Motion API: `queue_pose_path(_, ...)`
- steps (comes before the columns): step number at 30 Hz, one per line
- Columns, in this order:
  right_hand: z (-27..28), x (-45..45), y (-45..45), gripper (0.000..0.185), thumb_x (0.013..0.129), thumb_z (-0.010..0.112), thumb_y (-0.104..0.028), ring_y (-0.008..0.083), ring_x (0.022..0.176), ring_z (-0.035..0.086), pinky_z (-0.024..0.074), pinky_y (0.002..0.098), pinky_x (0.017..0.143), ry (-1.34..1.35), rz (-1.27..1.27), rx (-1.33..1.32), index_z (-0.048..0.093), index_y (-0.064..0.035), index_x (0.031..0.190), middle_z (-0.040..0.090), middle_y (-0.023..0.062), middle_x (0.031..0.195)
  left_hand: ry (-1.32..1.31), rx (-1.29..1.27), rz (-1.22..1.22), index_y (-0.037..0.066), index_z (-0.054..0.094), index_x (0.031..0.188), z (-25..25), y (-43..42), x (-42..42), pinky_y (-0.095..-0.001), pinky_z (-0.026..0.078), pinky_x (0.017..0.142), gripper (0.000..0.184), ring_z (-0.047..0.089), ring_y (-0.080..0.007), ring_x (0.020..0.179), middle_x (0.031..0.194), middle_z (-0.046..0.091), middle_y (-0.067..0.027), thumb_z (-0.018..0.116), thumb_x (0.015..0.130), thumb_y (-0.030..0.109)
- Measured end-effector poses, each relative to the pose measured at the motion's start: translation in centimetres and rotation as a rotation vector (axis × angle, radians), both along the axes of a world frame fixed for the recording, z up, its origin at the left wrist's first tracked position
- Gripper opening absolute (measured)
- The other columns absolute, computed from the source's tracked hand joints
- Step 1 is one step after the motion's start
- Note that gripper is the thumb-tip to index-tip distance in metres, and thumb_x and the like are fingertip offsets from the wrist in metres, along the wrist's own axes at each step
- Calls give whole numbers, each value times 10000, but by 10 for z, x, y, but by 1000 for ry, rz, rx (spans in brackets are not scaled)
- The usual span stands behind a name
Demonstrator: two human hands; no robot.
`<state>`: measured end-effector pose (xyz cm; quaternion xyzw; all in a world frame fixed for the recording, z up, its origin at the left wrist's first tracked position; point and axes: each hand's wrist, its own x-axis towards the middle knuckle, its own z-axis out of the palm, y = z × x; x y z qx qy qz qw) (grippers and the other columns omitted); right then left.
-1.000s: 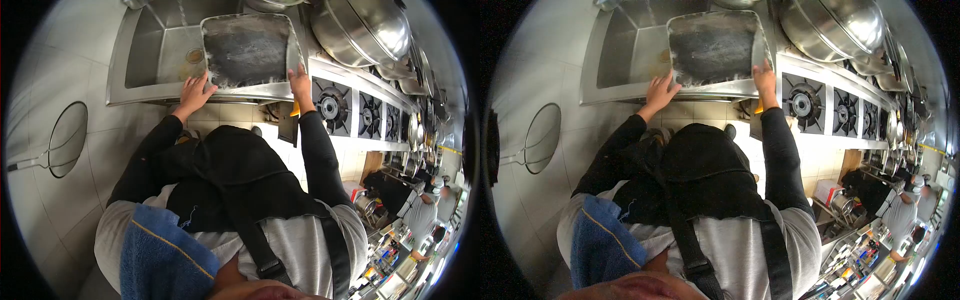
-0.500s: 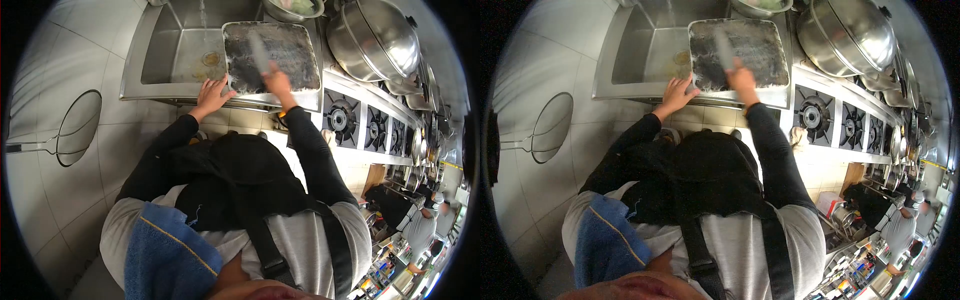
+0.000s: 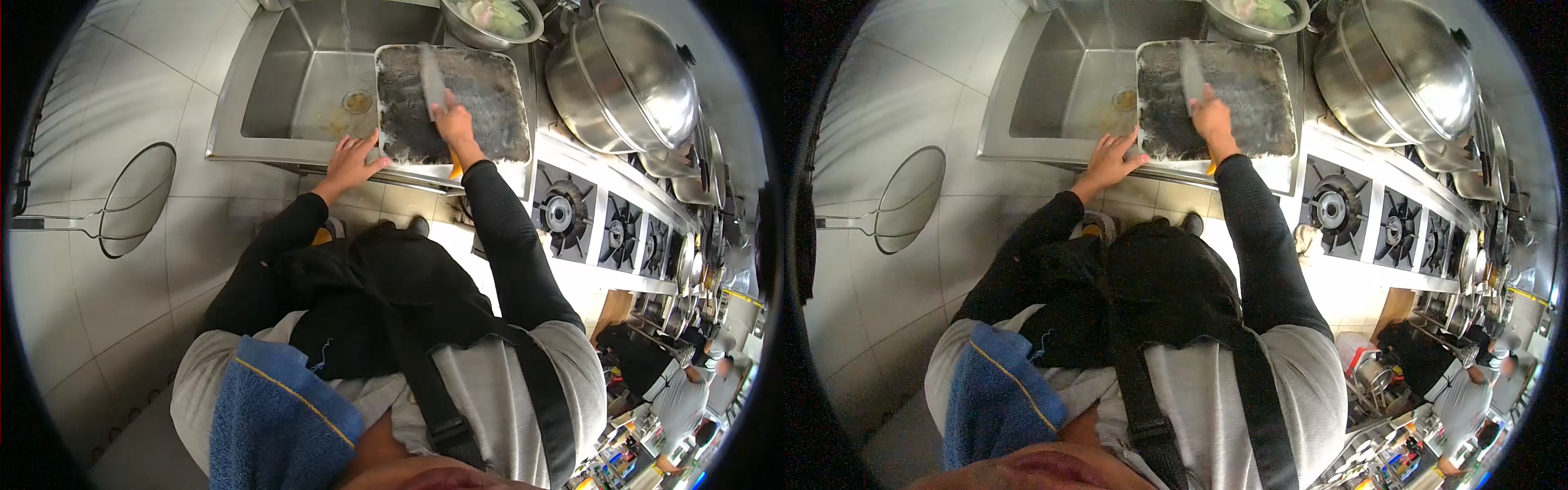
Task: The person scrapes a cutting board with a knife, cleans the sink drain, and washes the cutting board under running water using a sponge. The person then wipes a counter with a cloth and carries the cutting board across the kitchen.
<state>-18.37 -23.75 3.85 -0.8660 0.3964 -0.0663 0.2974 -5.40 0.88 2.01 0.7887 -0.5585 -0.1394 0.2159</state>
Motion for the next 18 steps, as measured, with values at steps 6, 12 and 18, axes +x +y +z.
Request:
queue_pose_path(6, 16, -13, 9, 645, 940, 594, -396, 419, 1159, 600, 482, 486, 993, 27, 73, 43, 382, -170, 1506, 655, 252, 1182, 28, -10, -13, 63, 425, 1484, 2, -3, -1, -480, 272, 1144, 817, 568, -291, 1176, 1238, 641, -131, 576, 901, 616)
queue_pose_path(12, 33, -96, 56, 634, 957, 584, -419, 420, 1125, 621, 491, 499, 974, 136, 159, 90, 391, -133, 1489, 640, 256, 1208, -33, 48, -9, 66, 459, 1461, 5, -4, -6, -485, 282, 1143, 752, 580, -307, 1136, 1186, 653, -129, 560, 930, 588)
queue_pose_path(18, -18, -240, 55, 578, 959, 599, -381, 429, 961, 681, 564, 447, 810, -149, -437, -179, 457, -115, 1452, 687, 271, 1019, -126, -178, 12, 57, 647, 1277, -5, 0, -10, -471, 351, 1102, 560, 602, -298, 1129, 1186, 680, -122, 589, 945, 504)
